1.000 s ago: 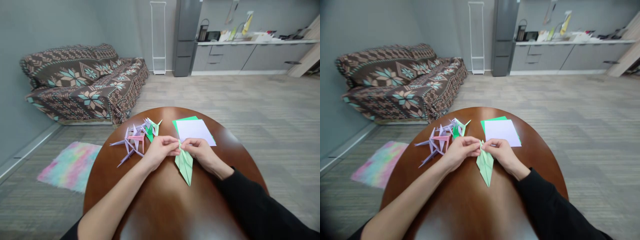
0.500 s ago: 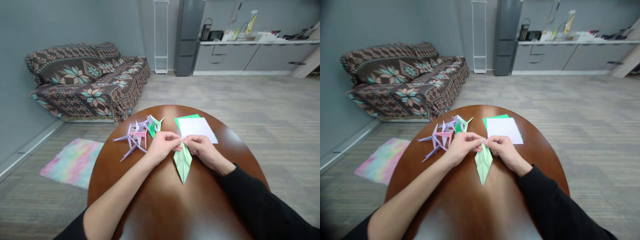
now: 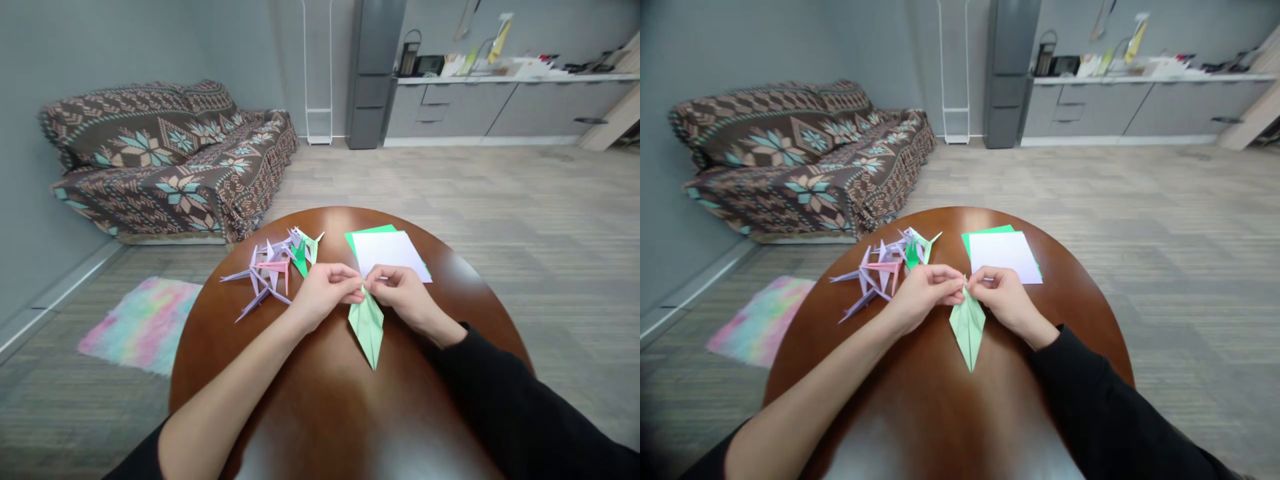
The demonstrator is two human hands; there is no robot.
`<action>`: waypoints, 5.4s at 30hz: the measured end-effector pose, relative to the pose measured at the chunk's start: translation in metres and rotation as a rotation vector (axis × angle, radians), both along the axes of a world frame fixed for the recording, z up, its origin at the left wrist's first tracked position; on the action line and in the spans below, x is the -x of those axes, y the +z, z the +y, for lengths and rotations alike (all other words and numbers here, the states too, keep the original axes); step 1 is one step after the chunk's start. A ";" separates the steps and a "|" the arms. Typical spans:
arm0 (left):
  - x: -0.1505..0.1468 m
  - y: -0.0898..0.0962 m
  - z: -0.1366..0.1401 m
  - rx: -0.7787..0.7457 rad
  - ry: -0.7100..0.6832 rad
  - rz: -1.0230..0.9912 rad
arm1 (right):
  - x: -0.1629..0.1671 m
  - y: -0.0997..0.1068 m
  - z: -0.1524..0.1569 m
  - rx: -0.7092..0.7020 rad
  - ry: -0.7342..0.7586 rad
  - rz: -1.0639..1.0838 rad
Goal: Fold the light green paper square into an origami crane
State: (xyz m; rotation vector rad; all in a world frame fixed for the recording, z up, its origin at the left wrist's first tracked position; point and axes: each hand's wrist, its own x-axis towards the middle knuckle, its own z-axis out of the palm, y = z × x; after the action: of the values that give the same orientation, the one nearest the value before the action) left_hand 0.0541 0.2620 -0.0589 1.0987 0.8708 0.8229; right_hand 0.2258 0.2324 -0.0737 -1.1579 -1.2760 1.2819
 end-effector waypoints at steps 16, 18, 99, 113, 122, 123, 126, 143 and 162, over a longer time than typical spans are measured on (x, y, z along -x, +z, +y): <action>-0.003 0.003 0.003 -0.210 0.177 -0.105 | 0.003 0.000 -0.002 -0.001 -0.024 0.101; -0.003 0.003 0.002 -0.229 0.205 -0.110 | 0.004 0.000 -0.003 0.055 0.021 0.106; 0.009 0.007 0.000 -0.073 -0.204 0.115 | -0.007 0.008 -0.015 -0.042 0.080 0.036; 0.009 0.018 -0.002 0.162 -0.310 0.005 | -0.010 0.009 -0.015 0.102 0.193 0.284; 0.010 0.011 -0.002 -0.035 -0.233 0.130 | -0.010 0.006 -0.012 0.108 0.141 0.216; 0.009 0.011 -0.002 -0.054 -0.220 0.142 | -0.010 0.005 -0.012 0.097 0.127 0.204; 0.006 0.012 -0.004 -0.087 -0.179 0.145 | -0.009 0.002 -0.011 0.052 0.089 0.156; 0.003 0.015 -0.007 -0.155 -0.111 0.154 | -0.008 -0.001 -0.011 -0.013 0.057 0.120; 0.001 0.013 -0.009 -0.127 -0.050 0.087 | 0.002 0.001 -0.011 0.012 -0.151 0.229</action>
State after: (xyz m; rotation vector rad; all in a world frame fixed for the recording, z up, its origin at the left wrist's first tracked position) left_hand 0.0532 0.2526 -0.0462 1.2705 0.8697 0.8021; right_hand 0.2243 0.2215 -0.0723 -1.0613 -0.9963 1.2712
